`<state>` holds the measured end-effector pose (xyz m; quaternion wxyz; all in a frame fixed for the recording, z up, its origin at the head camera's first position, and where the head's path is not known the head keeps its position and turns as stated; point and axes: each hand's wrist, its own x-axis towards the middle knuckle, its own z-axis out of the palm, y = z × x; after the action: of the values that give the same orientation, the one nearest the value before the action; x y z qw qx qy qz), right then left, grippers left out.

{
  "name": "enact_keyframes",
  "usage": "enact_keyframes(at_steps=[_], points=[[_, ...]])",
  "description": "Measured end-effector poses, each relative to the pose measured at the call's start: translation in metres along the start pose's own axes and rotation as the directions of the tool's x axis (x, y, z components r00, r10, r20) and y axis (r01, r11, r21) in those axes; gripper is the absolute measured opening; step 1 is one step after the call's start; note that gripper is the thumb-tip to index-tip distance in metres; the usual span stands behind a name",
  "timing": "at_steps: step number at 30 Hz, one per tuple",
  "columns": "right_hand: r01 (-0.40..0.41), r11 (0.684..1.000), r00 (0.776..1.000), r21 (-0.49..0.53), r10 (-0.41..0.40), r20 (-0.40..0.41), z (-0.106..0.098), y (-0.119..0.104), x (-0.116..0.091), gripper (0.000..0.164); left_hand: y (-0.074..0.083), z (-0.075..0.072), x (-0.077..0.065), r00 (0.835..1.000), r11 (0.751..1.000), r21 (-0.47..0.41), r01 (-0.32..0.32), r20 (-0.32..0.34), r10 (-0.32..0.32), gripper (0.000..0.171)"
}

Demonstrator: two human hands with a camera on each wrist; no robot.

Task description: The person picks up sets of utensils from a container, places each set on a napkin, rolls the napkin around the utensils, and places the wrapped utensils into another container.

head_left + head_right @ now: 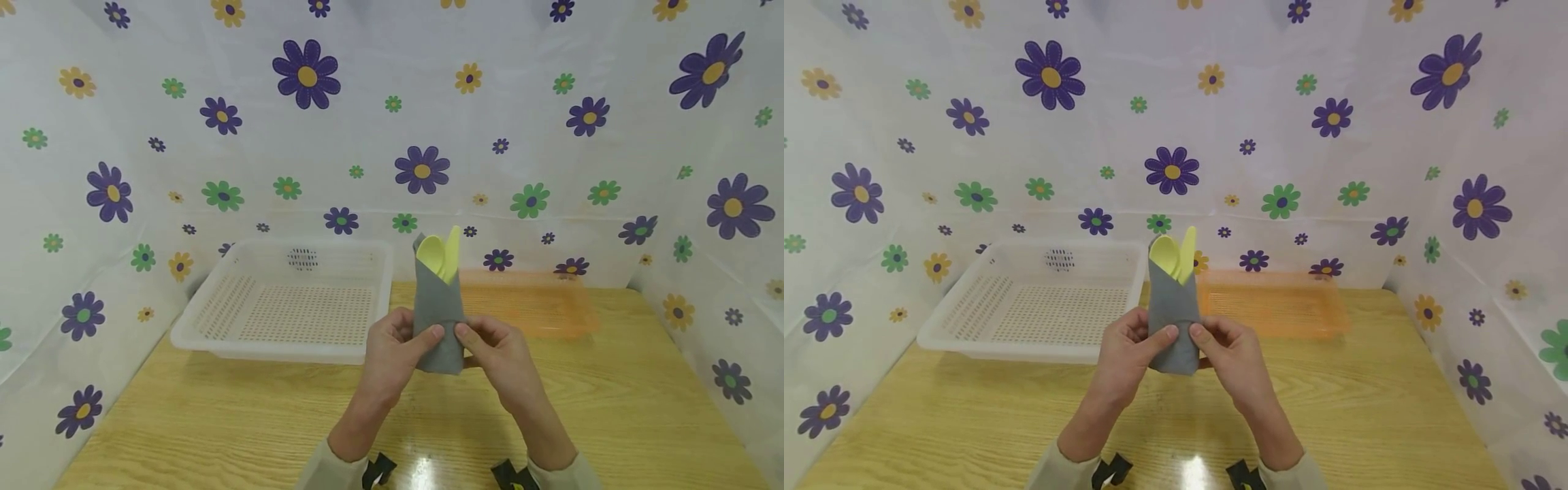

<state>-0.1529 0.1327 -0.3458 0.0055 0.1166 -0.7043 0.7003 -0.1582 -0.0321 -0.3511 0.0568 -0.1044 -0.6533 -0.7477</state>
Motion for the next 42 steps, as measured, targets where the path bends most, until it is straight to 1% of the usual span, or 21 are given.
enact_keyframes(at_steps=[4, 9, 12, 16, 20, 25, 29, 33, 39, 42], points=[[0.016, 1.0, 1.0, 0.001, -0.016, 0.013, 0.0, 0.001, 0.0, 0.031, 0.0, -0.001, 0.0, 1.0, 1.0, 0.003, -0.003, -0.005, 0.003, 0.024], [0.04, 0.999, 0.999, 0.006, -0.04, 0.028, -0.001, 0.001, 0.0, 0.03, 0.0, -0.003, 0.0, 1.0, 1.0, -0.013, 0.007, 0.011, -0.007, 0.025], [0.053, 0.999, 0.998, 0.013, -0.053, 0.031, 0.0, 0.001, 0.0, 0.03, 0.001, -0.006, 0.001, 0.999, 1.0, -0.027, 0.013, 0.04, -0.012, 0.024], [0.084, 0.996, 0.996, 0.019, -0.085, 0.042, 0.001, 0.001, 0.0, 0.027, 0.002, -0.011, 0.002, 0.995, 1.0, -0.022, 0.018, 0.096, -0.016, 0.022], [0.104, 0.994, 0.993, 0.016, -0.105, 0.053, 0.001, 0.002, -0.001, 0.026, 0.004, -0.017, 0.004, 0.989, 0.999, 0.013, 0.032, 0.143, -0.034, 0.022], [0.102, 0.995, 0.993, 0.002, -0.102, 0.056, 0.001, 0.003, -0.002, 0.025, 0.005, -0.019, 0.004, 0.984, 0.998, 0.037, 0.042, 0.172, -0.047, 0.022], [0.086, 0.996, 0.994, 0.009, -0.087, 0.072, 0.001, 0.004, -0.003, 0.027, 0.005, -0.019, 0.003, 0.984, 0.998, 0.036, 0.046, 0.169, -0.051, 0.022], [0.061, 0.997, 0.992, 0.038, -0.065, 0.108, 0.002, 0.004, -0.003, 0.029, 0.005, -0.018, 0.003, 0.988, 0.998, 0.036, 0.056, 0.144, -0.06, 0.022], [0.042, 0.997, 0.987, 0.067, -0.051, 0.151, 0.004, 0.003, -0.004, 0.033, 0.004, -0.018, 0.001, 0.993, 0.999, 0.025, 0.037, 0.109, -0.039, 0.02], [0.039, 0.996, 0.986, 0.082, -0.051, 0.157, 0.004, 0.003, -0.005, 0.034, 0.003, -0.017, 0.001, 0.995, 0.999, 0.025, 0.031, 0.098, -0.033, 0.02]])
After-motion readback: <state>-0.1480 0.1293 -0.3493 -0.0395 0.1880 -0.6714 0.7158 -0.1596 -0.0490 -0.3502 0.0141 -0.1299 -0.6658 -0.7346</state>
